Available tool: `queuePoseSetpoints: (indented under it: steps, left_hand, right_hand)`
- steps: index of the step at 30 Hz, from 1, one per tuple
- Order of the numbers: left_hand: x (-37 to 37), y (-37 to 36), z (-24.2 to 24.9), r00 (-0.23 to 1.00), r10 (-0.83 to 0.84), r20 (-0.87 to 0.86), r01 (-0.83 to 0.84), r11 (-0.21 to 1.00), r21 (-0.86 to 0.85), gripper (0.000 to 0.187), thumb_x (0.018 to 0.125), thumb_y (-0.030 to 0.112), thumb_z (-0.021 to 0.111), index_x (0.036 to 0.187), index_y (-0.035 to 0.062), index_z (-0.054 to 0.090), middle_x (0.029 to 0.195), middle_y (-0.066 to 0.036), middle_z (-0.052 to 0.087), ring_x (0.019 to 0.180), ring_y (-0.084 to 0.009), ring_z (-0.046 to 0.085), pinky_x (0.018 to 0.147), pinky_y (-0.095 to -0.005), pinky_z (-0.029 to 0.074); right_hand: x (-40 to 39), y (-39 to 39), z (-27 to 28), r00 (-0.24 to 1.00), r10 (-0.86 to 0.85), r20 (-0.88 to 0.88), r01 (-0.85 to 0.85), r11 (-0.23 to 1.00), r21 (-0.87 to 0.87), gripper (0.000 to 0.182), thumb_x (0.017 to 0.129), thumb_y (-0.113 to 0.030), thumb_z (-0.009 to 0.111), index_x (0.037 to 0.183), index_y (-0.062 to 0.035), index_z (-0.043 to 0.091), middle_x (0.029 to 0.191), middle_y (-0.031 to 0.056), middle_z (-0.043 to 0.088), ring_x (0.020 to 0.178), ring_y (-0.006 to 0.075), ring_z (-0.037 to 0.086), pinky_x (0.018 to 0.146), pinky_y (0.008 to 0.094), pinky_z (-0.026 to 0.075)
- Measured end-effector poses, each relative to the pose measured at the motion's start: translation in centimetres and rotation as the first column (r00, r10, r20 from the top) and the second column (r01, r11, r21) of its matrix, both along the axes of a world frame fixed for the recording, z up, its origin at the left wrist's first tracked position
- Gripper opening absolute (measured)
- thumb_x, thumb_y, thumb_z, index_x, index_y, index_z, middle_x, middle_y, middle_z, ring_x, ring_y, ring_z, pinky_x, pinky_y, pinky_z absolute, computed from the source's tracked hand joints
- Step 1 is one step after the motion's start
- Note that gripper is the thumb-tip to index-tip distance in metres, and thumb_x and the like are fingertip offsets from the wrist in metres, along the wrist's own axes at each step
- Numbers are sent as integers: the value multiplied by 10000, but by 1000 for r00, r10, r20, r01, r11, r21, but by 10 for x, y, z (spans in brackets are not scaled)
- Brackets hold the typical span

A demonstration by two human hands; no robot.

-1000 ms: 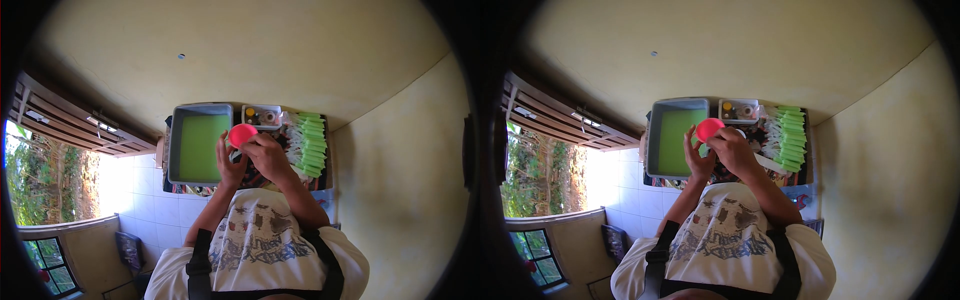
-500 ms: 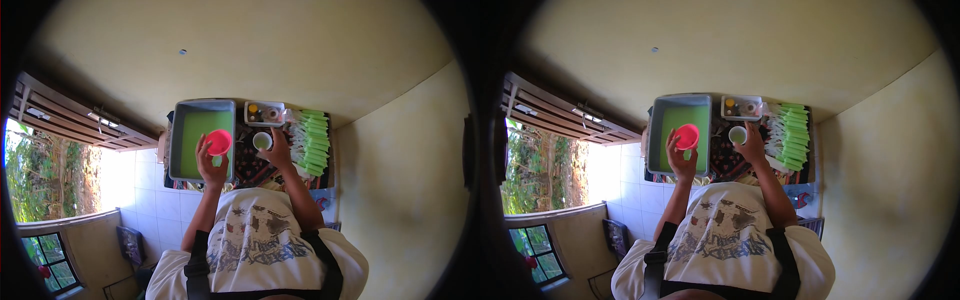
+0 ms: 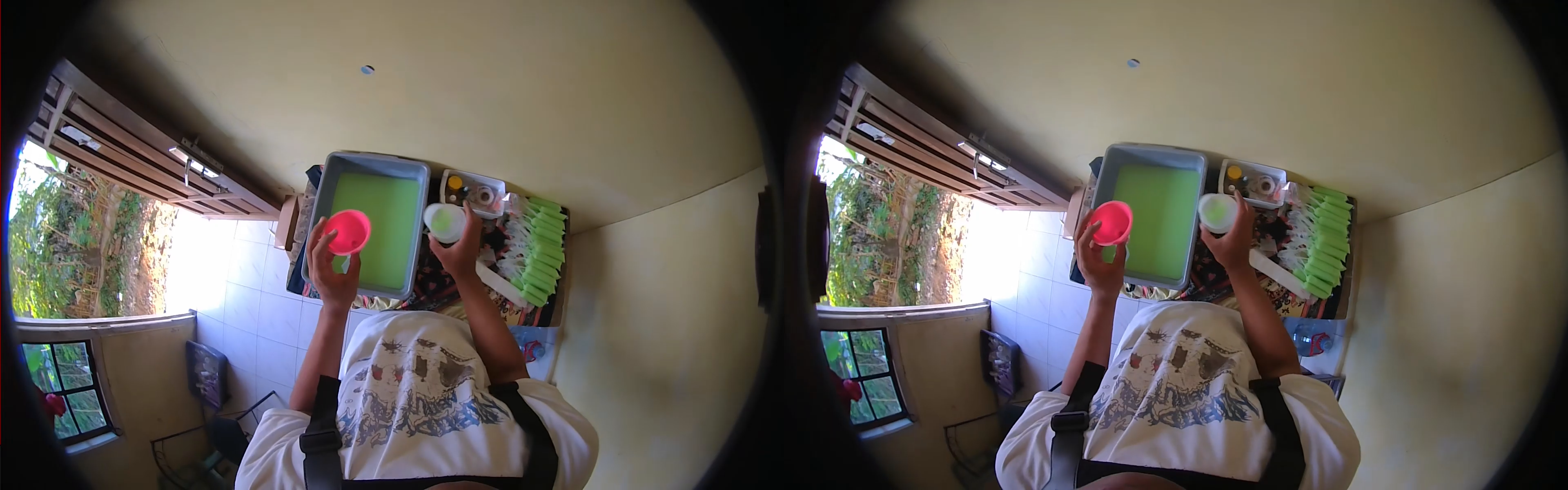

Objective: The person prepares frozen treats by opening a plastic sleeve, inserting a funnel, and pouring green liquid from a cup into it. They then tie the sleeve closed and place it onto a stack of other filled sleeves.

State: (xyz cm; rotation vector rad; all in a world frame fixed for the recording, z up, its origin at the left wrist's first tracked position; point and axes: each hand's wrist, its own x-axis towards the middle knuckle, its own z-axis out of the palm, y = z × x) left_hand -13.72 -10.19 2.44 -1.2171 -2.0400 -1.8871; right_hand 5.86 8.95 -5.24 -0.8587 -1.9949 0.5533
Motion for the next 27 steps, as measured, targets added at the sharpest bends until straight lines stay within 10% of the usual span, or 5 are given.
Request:
queuePoseSetpoints:
  steps: [6, 11, 17, 23, 27]
  left_hand:
    - [-28, -12, -1, 999, 11, 40, -12, 1000, 24, 694, 779, -134, 829, 1403, 80, 613, 1578, -205, 514, 1447, -389, 556, 1040, -450, 654]
    - [-45, -19, -4, 998, 51, 38, -52, 998, 38, 694, 774, -138, 820, 1403, 76, 617, 1577, -202, 519, 1439, -383, 567, 1056, -445, 642]
    - [-55, -32, -5, 998, 67, 3, -67, 998, -8, 765, 782, -171, 808, 1454, 74, 538, 1605, -201, 465, 1477, -379, 521, 1079, -460, 634]
    - [-56, -37, -15, 991, 116, 72, -116, 993, -7, 706, 756, -121, 829, 1397, 92, 626, 1580, -188, 534, 1454, -389, 557, 1075, -445, 624]
    - [-55, -37, -17, 992, 113, 54, -114, 994, 2, 708, 757, -125, 825, 1401, 91, 624, 1580, -186, 535, 1452, -384, 558, 1061, -441, 633]
  right_hand:
    - [-94, 11, -12, 912, 360, 197, -364, 931, -15, 1114, 714, -201, 940, 1641, -22, 349, 1453, 202, 588, 1309, 378, 620, 1065, 534, 472]
    - [-135, 6, -71, 637, 294, 712, -455, 889, 41, 681, 995, -124, 582, 1649, -50, 409, 1473, 92, 603, 1360, 245, 579, 1025, 468, 418]
    - [-143, -2, -116, 535, 262, 804, -575, 810, 119, 592, 1044, -145, 529, 1630, -96, 459, 1490, 73, 610, 1387, 235, 577, 1045, 497, 405]
    - [-144, -26, -73, 500, 572, 650, -611, 765, -203, 879, 844, -183, 840, 1631, -107, 454, 1561, 151, 588, 1426, 265, 580, 1086, 507, 440]
    - [-134, -26, -60, 730, 630, 265, -566, 775, -282, 1110, 692, -203, 971, 1645, -84, 414, 1547, 203, 596, 1407, 353, 605, 1138, 470, 490]
